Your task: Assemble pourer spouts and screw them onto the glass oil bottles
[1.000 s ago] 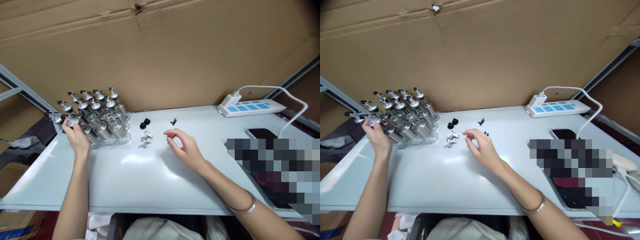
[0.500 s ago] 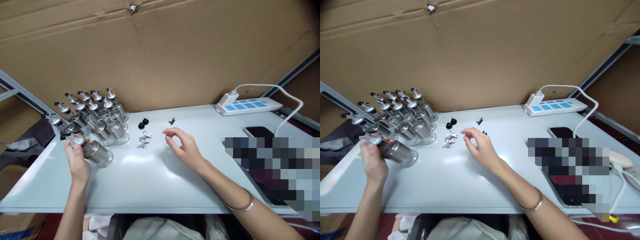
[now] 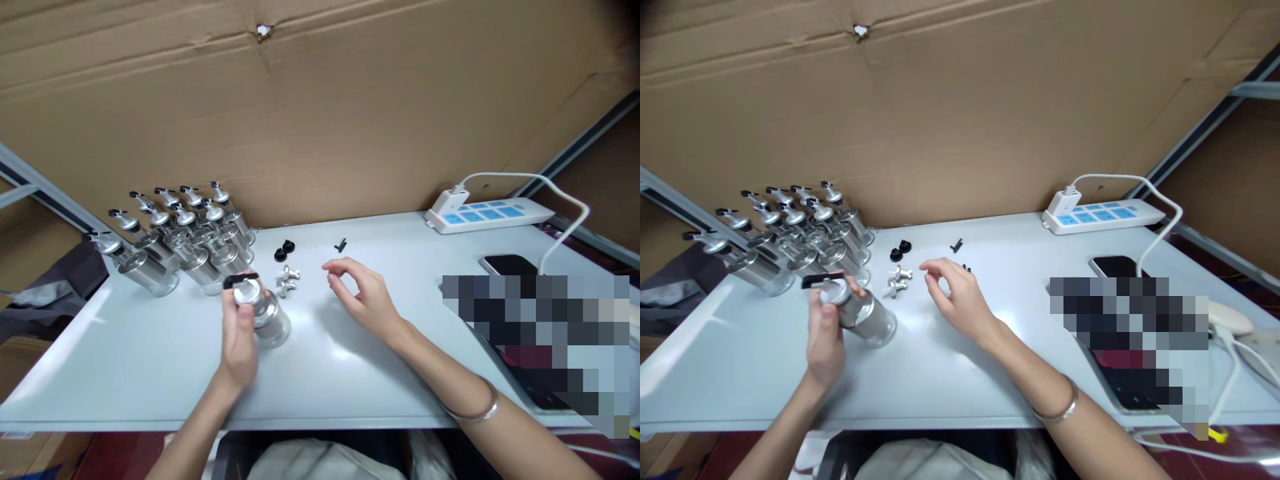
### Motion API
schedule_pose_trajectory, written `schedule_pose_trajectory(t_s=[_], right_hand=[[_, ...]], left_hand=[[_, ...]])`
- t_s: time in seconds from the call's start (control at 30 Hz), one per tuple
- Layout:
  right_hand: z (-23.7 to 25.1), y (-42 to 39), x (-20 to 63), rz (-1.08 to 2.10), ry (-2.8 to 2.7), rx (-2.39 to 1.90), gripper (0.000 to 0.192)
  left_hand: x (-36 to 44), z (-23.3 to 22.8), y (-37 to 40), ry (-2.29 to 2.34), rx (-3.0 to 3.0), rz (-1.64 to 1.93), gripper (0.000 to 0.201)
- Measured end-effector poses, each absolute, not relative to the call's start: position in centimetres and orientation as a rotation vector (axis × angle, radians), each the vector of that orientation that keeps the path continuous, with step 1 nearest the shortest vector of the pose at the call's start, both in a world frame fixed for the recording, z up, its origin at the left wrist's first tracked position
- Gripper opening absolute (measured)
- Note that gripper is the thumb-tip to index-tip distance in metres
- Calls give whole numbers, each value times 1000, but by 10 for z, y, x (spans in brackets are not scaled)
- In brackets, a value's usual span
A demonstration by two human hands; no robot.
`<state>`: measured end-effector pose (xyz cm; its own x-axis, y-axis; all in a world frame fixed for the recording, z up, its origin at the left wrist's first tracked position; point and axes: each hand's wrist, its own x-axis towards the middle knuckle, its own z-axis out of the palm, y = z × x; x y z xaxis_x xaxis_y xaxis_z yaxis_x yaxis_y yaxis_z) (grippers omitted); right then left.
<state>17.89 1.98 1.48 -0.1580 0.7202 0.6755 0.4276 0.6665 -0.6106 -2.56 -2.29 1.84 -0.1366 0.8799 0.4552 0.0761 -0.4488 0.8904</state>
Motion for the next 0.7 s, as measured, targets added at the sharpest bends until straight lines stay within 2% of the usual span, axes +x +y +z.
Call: schedule_pose_trajectory(t_s=[0.13,0.33,0.53,0.7], right_hand=[[17,17,179,238,-1766,-877,12],[17,11,180,209,-1652,-694,31],[21,9,181,238,-1725,-565,37],[29,7,180,245,-1801,-449,36]], left_hand=[[3,19,-25,978,1539,1391,50],[33,33,-16,731,1642,1101,53],[36,38,-9,638,1555,950,53],[38,35,-13,626,1564,1000,55]])
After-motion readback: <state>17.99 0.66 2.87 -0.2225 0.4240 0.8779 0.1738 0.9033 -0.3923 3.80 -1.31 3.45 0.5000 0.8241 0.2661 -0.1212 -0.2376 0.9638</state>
